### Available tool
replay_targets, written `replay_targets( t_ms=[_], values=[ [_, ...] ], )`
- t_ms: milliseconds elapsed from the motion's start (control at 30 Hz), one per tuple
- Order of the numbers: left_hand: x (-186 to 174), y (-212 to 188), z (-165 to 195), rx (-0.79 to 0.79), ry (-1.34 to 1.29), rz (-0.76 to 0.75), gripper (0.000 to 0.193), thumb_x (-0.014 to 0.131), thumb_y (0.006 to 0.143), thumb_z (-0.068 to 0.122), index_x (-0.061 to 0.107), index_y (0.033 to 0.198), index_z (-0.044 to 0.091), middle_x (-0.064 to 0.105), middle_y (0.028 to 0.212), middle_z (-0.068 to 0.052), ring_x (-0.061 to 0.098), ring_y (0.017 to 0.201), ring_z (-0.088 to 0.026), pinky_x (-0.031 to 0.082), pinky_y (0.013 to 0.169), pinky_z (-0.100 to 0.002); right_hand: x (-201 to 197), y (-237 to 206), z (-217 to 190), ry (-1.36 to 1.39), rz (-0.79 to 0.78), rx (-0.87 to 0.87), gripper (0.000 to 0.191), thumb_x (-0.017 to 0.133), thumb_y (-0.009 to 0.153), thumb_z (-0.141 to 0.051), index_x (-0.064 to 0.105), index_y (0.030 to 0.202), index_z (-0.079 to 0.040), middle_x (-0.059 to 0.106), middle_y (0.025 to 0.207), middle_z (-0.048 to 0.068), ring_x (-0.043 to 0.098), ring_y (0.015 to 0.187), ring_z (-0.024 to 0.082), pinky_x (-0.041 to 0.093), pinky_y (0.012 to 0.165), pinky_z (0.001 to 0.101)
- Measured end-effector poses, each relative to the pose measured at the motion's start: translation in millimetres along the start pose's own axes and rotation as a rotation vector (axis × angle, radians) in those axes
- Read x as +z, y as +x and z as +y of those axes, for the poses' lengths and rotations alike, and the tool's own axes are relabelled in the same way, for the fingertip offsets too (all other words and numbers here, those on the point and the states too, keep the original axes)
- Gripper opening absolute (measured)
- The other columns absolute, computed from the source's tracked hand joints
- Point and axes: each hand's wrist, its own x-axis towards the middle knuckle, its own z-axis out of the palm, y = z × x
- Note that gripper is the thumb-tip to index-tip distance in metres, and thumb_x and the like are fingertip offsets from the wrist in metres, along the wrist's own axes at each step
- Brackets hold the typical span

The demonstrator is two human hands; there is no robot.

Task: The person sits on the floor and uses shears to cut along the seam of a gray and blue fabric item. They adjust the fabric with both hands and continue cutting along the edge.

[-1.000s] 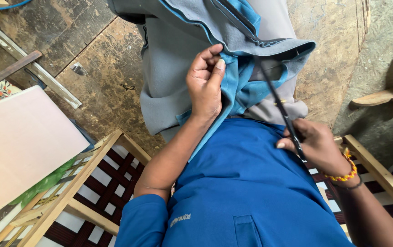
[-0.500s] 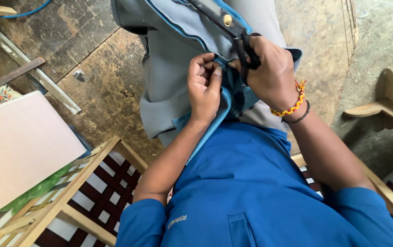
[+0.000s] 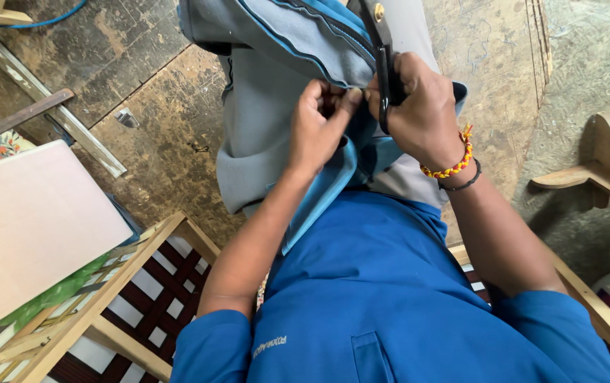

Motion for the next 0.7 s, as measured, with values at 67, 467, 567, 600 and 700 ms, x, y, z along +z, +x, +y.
replay_targets(
  t_ms=[67, 467, 567, 600, 700],
  values=[
    [-3.1, 7.1, 3.9, 0.001, -0.017, -0.035, 0.015, 0.070, 0.100, 0.010, 0.063, 0.087, 0.005, 0.057, 0.076, 0.007, 0.046, 0.069, -0.002, 0.041, 0.063, -0.021, 0.6, 3.4, -1.5, 0.022, -0.010, 0.016, 0.031, 0.080, 0.092, 0.001, 0.049, 0.093, -0.001, 0.074, 0.092, 0.013, 0.074, 0.079, 0.019, 0.055, 0.068, 0.0299],
    [-4.4, 6.1, 1.1, 0.039, -0.112, 0.183, 0.024, 0.071, 0.095, 0.002, 0.053, 0.080, 0.008, 0.050, 0.067, 0.006, 0.041, 0.058, -0.002, 0.034, 0.052, -0.022, 15.4, 9.0, 3.2, 0.116, 0.048, 0.076, 0.025, 0.081, 0.091, -0.003, 0.058, 0.096, 0.001, 0.075, 0.093, 0.011, 0.075, 0.086, 0.015, 0.059, 0.075, 0.0281],
    [-7.9, 7.3, 1.1, -0.008, -0.323, 0.185, 0.020, 0.071, 0.090, -0.006, 0.055, 0.091, 0.006, 0.058, 0.075, 0.001, 0.051, 0.066, -0.004, 0.042, 0.062, -0.021, 20.6, 5.1, 7.6, 0.142, 0.057, 0.087, 0.025, 0.081, 0.091, -0.003, 0.058, 0.097, 0.002, 0.074, 0.093, 0.012, 0.074, 0.086, 0.014, 0.060, 0.076, 0.0275],
    [-9.5, 8.3, 0.6, -0.014, -0.408, 0.177, 0.022, 0.071, 0.088, -0.009, 0.056, 0.095, 0.006, 0.061, 0.079, -0.001, 0.056, 0.071, -0.005, 0.047, 0.067, -0.021, 22.0, 4.8, 9.4, 0.160, 0.058, 0.095, 0.024, 0.081, 0.091, -0.003, 0.058, 0.097, 0.002, 0.074, 0.093, 0.012, 0.074, 0.087, 0.014, 0.060, 0.077, 0.0273],
    [-13.8, 9.0, -3.7, -0.090, -0.515, 0.136, 0.023, 0.070, 0.088, -0.012, 0.056, 0.098, 0.004, 0.064, 0.085, -0.004, 0.060, 0.077, -0.008, 0.052, 0.076, -0.022, 23.4, 4.6, 14.5, 0.224, 0.059, 0.108, 0.024, 0.081, 0.091, -0.001, 0.059, 0.098, 0.003, 0.073, 0.093, 0.012, 0.071, 0.086, 0.013, 0.059, 0.077, 0.0282]
  ],
)
